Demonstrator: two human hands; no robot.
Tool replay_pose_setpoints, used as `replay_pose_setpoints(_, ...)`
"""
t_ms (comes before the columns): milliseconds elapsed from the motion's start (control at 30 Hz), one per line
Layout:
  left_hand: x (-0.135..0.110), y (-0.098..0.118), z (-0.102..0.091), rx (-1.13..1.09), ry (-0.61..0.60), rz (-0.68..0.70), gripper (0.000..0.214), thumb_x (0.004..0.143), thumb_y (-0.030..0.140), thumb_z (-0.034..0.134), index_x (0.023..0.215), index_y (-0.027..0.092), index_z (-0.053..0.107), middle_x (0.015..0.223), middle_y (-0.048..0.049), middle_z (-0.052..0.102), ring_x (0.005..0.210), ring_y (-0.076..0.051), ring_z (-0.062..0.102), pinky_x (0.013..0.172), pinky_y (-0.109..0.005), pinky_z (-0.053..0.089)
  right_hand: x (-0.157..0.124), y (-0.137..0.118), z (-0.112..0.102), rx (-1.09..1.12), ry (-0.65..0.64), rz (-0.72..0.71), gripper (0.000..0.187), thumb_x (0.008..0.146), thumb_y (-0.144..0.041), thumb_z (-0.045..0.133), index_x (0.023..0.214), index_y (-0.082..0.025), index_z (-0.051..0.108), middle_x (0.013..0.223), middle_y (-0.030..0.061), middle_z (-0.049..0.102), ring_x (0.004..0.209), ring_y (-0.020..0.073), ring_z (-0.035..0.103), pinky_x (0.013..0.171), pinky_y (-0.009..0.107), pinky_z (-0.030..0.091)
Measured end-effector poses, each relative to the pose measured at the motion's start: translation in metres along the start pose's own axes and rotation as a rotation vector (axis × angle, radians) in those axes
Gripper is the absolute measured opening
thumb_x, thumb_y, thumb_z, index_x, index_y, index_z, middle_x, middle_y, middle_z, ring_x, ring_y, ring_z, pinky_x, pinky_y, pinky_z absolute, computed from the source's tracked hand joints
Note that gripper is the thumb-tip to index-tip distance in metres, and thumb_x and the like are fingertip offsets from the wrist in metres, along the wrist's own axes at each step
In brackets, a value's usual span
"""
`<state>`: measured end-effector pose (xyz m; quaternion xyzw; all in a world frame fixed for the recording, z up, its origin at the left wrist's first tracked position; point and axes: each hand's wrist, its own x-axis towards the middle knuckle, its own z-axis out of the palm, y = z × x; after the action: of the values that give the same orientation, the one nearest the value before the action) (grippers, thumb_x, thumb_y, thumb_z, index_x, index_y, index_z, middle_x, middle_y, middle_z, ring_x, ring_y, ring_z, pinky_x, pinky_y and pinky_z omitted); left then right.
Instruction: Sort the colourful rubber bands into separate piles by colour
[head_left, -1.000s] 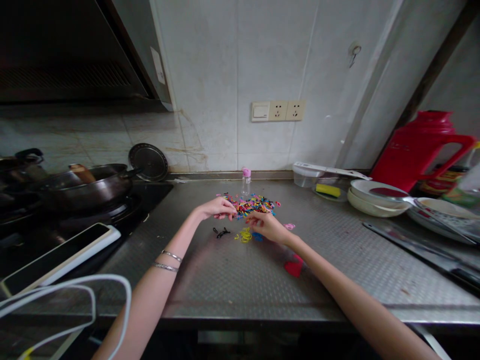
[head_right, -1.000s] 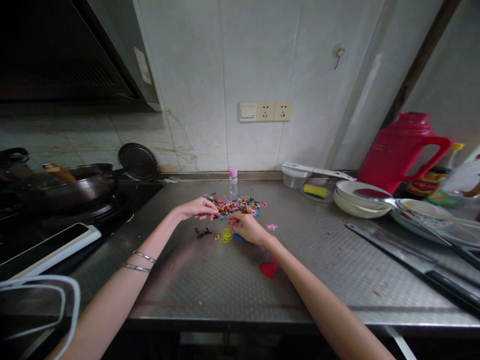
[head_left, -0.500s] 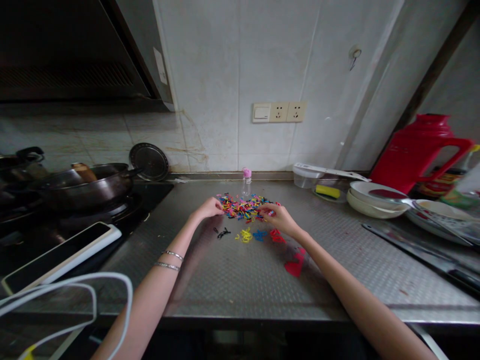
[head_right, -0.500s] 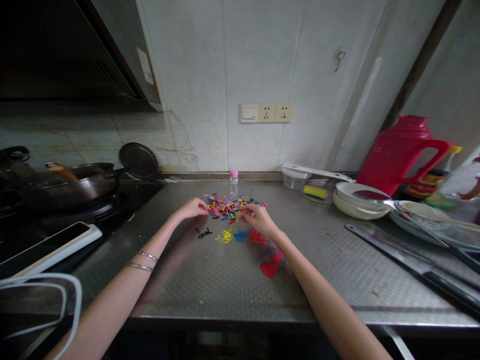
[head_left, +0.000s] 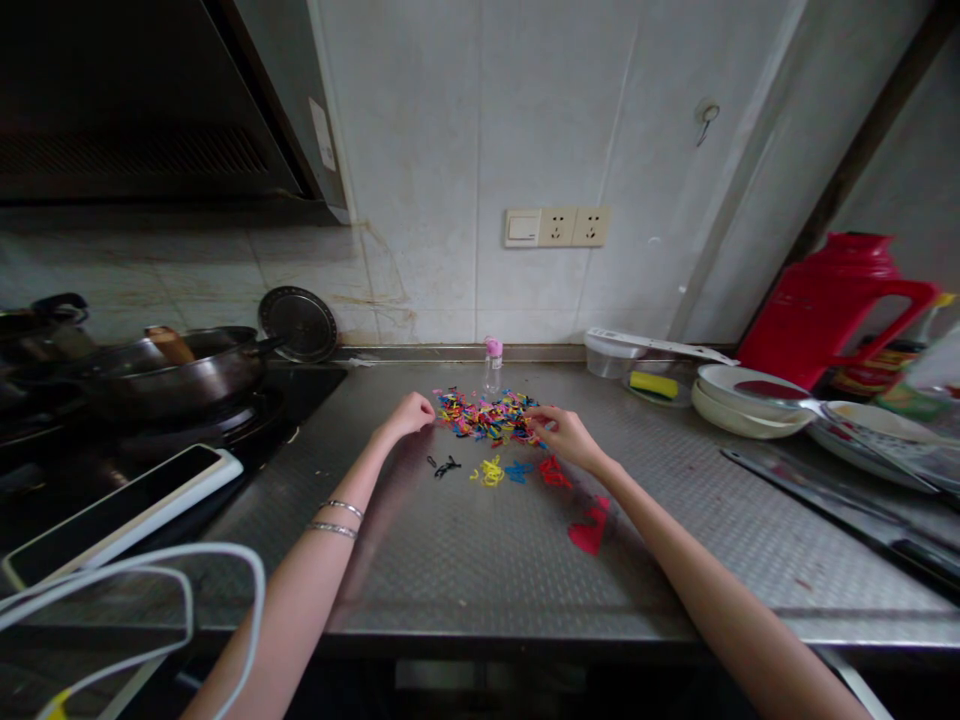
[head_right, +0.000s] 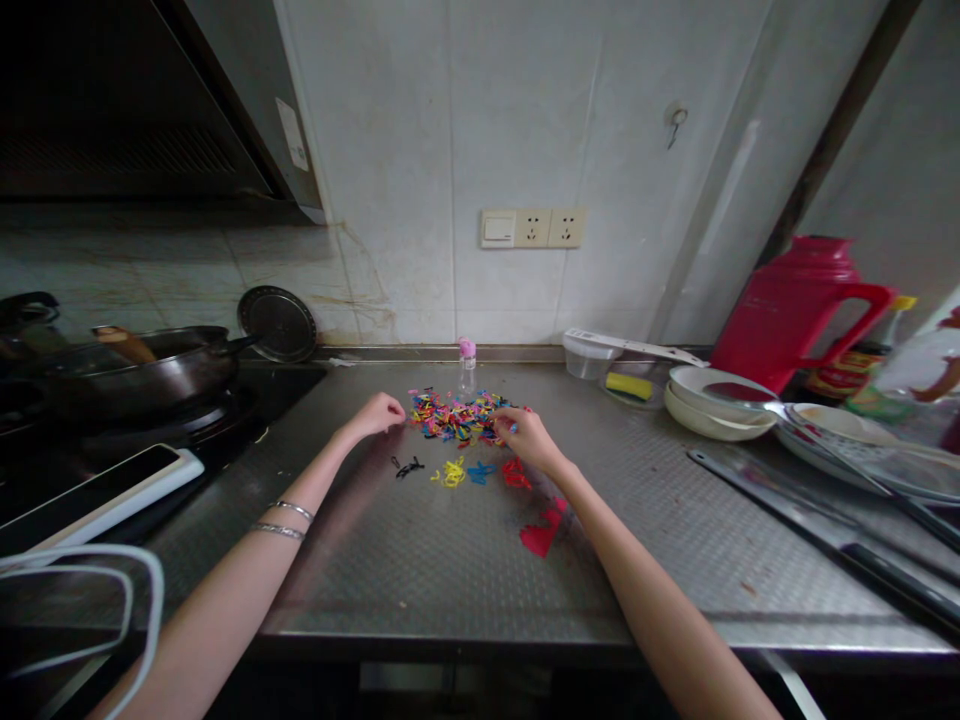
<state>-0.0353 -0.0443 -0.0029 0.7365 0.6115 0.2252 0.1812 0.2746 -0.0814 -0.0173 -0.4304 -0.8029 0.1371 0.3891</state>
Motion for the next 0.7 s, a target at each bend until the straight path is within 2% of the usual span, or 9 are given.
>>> replay_pose_setpoints(233, -0.003, 0.001, -0.005, -0.142, 0.038, -0.099, 0.013, 0.065, 0.013, 0.053, 0.071, 0.008, 0.064, 0.053, -0.0041, 0.06, 0.041, -0.009, 0.052, 0.04, -0.017, 0.035, 0.0, 0.0, -0.002, -0.011, -0.003, 0.013, 0.027, 0.076, -0.02, 0.047, 0.096, -0.017, 0.065, 0.088, 0.0053, 0.068, 0.074, 0.015, 0.06, 0.067, 0.024, 0.045)
replay_pose_setpoints(467, 0.0, -0.001, -0.007, -0.217, 0.117, -0.026, 0.016, 0.065, 0.017, 0.056, 0.075, 0.009, 0.065, 0.052, -0.0013, 0.058, 0.037, -0.006, 0.043, 0.037, -0.017, 0.031, 0.0, 0.0, -0.003, -0.013, 0.003, 0.013, 0.026, 0.075, -0.019, 0.048, 0.094, -0.017, 0.065, 0.088, 0.0053, 0.068, 0.075, 0.0153, 0.061, 0.069, 0.024, 0.046)
replay_pose_setpoints(567, 0.001, 0.0, -0.009, -0.21, 0.18, 0.008, 0.017, 0.065, 0.016, 0.056, 0.076, 0.009, 0.067, 0.057, -0.003, 0.062, 0.042, -0.007, 0.046, 0.042, -0.018, 0.035, 0.0, 0.001, -0.002, -0.012, 0.002, 0.022, 0.026, 0.075, -0.02, 0.048, 0.094, -0.017, 0.065, 0.086, 0.0051, 0.068, 0.071, 0.0146, 0.061, 0.066, 0.024, 0.046)
replay_pose_setpoints(700, 0.003, 0.002, -0.013, -0.206, 0.28, 0.061, 0.017, 0.064, 0.013, 0.057, 0.077, 0.009, 0.068, 0.072, -0.0077, 0.067, 0.063, -0.012, 0.057, 0.059, -0.021, 0.042, 0.0, 0.002, -0.002, -0.031, 0.003, 0.015, 0.026, 0.075, -0.021, 0.048, 0.094, -0.016, 0.065, 0.085, 0.0052, 0.068, 0.072, 0.0148, 0.06, 0.067, 0.024, 0.045)
